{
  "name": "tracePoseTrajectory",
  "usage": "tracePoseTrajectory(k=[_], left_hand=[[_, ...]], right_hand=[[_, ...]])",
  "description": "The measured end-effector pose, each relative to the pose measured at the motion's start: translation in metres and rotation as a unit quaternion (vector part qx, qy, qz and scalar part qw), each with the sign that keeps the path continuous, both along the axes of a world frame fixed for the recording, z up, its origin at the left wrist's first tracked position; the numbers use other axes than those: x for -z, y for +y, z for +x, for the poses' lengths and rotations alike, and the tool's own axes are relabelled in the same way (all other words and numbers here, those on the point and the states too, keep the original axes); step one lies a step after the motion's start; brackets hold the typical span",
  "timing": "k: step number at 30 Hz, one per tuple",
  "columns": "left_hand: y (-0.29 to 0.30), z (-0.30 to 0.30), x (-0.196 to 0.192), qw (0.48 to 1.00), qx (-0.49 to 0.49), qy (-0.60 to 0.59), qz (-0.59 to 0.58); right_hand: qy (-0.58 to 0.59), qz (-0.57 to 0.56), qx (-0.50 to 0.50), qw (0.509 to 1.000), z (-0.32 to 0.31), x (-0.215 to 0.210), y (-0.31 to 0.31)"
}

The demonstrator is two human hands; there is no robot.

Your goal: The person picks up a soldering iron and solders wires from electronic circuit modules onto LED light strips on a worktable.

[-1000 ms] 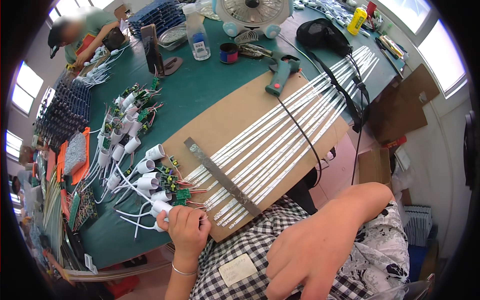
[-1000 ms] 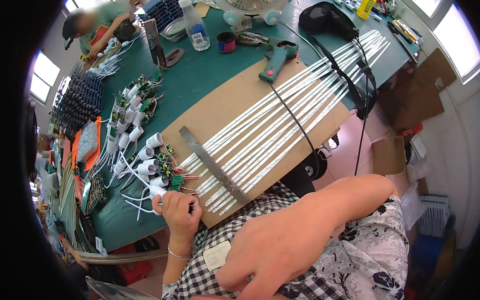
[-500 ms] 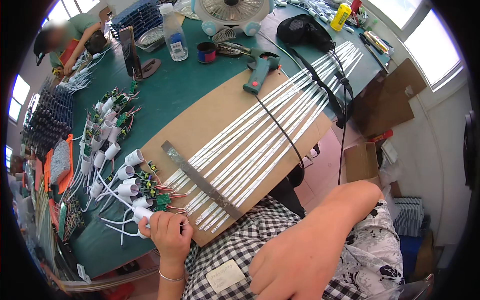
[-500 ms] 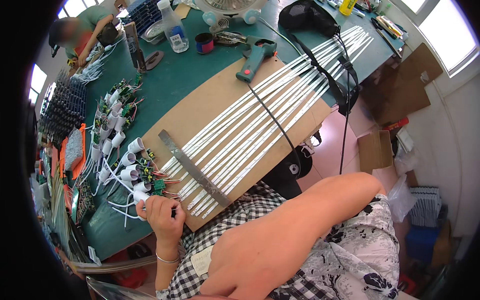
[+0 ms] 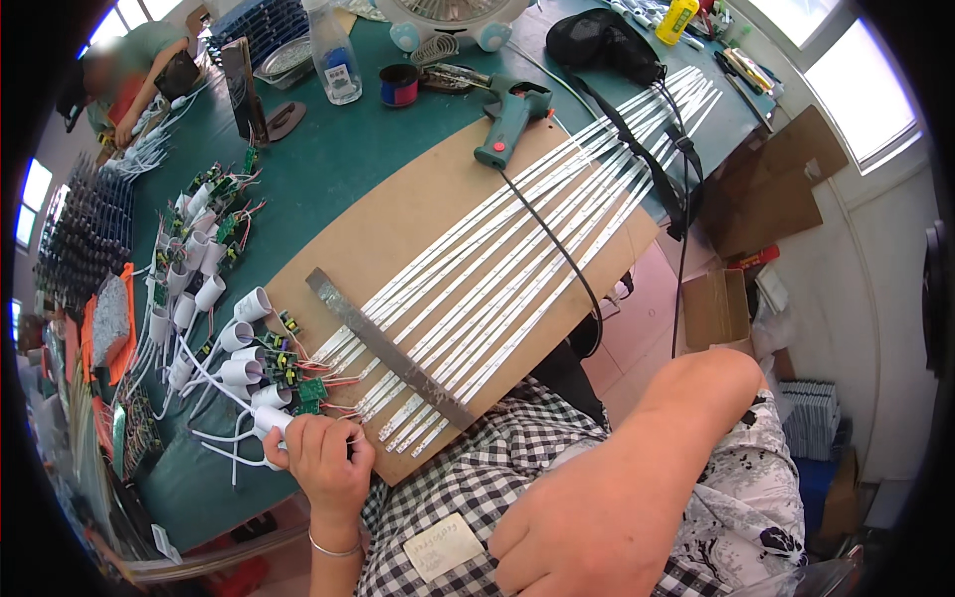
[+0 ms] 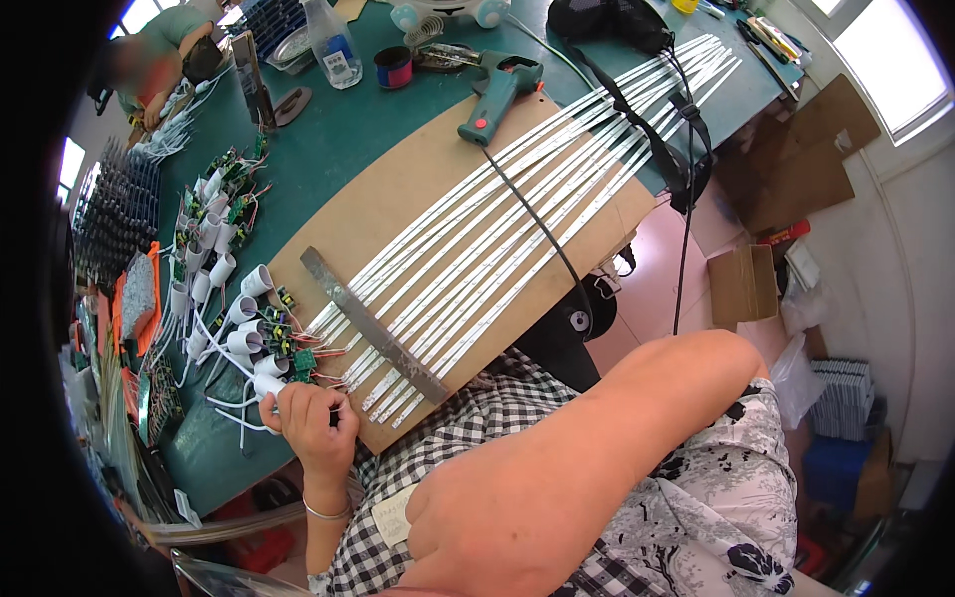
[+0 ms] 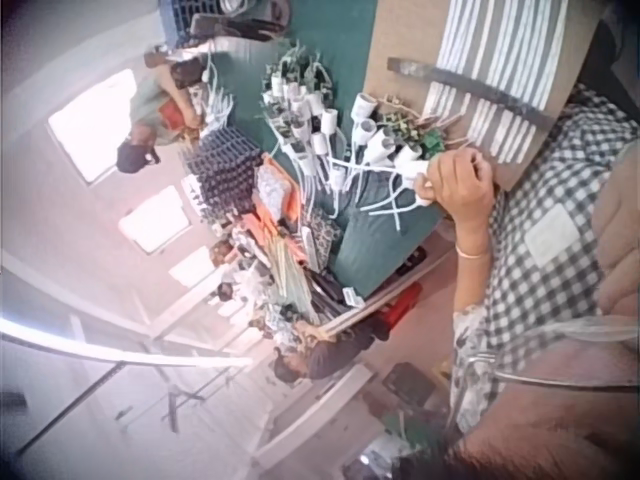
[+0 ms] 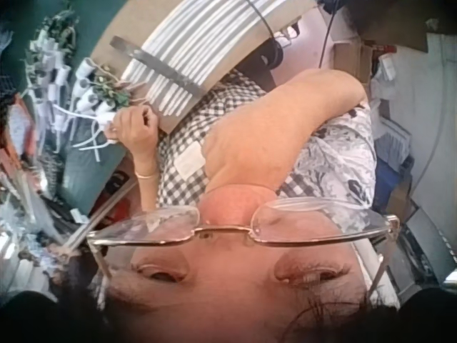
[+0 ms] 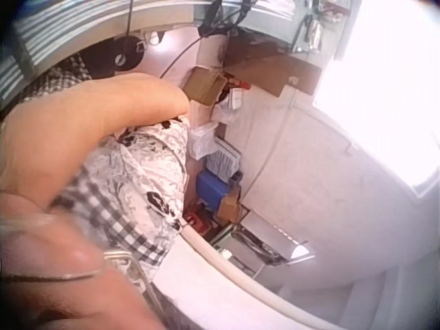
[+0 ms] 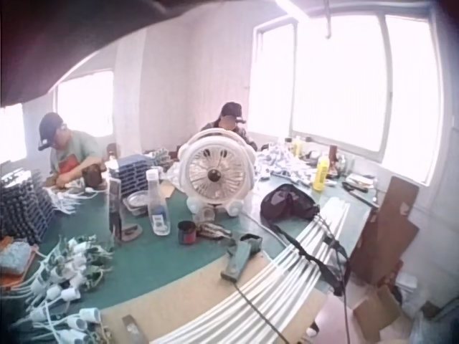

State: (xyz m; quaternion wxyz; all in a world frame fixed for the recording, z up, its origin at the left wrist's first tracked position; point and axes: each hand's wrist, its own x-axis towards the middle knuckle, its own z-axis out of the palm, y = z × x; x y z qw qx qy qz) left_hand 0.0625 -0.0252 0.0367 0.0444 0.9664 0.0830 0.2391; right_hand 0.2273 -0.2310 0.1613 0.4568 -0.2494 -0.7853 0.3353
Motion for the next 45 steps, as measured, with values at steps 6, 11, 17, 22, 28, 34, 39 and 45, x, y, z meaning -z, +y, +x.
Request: tracePoseTrajectory(k=[6,11,17,22,28,34,39,45], left_hand=[[0.001,-0.003,0.001,1.0,-0.006,-0.004,0.005],[0.002,-0.004,-0.001,1.0,-0.008,0.007,-0.004],[0.002,-0.001,0.003,1.0,0.01,-0.004,-0.019],[0.002,-0.005,0.003,1.0,-0.001,-0.003,-0.018],[0.003,0.0,0.004,1.0,-0.002,-0.011,-0.013],[0.0,-0.002,0.002,1.0,-0.011,-0.016,-0.016],[0.0,-0.002,0.002,1.0,-0.008,-0.018,-0.02],[0.003,-0.004,0.005,1.0,-0.003,-0.015,-0.017]], right_hand=[[-0.062,0.056,0.08,0.993,-0.003,0.008,-0.005],[-0.156,0.025,0.211,0.965,0.034,0.041,0.004],[0.499,-0.214,0.249,0.802,0.02,0.079,-0.01],[0.283,-0.041,0.249,0.925,-0.001,0.065,0.007],[0.369,0.073,0.156,0.913,-0.033,0.047,0.021],[0.329,0.046,0.099,0.938,-0.03,0.045,0.015],[0.248,0.195,0.125,0.941,-0.021,0.036,0.024],[0.246,0.206,0.125,0.939,-0.021,0.025,0.023]])
